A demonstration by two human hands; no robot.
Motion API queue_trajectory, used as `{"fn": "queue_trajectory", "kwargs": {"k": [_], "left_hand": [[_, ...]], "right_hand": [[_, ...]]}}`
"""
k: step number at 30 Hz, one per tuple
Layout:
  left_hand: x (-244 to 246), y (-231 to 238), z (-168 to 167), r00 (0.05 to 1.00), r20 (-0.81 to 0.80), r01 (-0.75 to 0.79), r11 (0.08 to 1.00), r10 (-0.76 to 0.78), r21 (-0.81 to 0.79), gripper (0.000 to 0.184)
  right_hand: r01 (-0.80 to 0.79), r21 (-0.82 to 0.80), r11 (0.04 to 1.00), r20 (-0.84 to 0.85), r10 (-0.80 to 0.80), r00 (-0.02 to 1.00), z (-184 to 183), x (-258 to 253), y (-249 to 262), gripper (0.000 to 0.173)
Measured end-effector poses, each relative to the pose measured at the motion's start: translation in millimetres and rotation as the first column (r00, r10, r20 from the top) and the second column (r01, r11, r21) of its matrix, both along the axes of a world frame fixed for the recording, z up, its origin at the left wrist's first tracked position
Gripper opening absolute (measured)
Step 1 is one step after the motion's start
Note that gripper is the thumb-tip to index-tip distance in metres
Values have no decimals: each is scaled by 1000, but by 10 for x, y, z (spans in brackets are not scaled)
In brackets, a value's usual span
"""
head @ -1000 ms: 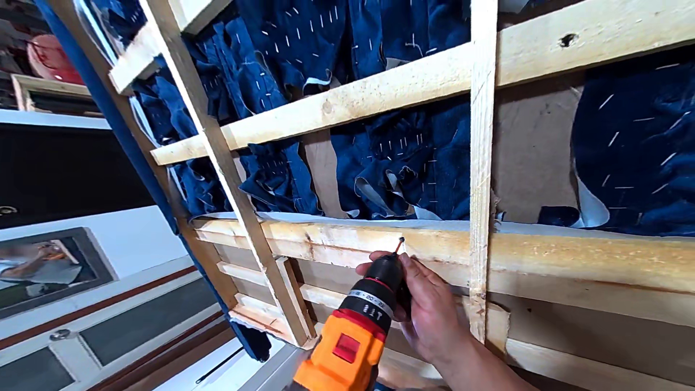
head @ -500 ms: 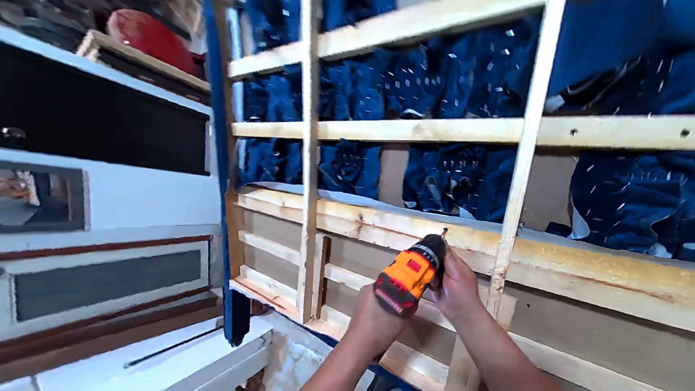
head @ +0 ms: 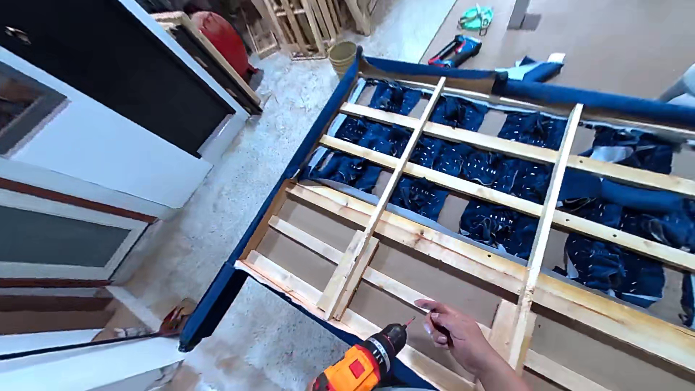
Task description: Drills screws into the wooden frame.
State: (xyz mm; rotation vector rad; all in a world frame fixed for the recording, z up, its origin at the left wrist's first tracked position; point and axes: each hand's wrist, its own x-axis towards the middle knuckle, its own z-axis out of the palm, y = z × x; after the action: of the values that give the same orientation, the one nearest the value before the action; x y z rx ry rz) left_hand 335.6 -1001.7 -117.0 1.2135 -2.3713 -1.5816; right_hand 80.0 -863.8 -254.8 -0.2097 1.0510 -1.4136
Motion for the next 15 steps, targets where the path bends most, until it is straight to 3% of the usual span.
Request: {"fn": "queue_trajectory", "kwargs": {"k": [4,9,15], "left_hand": [[417,-816,160,990,84,108,991,-114,74,30],[927,-1670,199,968,-121,220,976,-219,-3,24],[1057,-2205,287,958,-165,253,964,-236,87,26]], "right_hand": [[116,-106,988,7,-116,993,72,577,-546,22],[263,-186,947,139,-240,961,175,1084,-1195,31],[275,-211,938,61,-268,962,385,1204,-1621,35]]}}
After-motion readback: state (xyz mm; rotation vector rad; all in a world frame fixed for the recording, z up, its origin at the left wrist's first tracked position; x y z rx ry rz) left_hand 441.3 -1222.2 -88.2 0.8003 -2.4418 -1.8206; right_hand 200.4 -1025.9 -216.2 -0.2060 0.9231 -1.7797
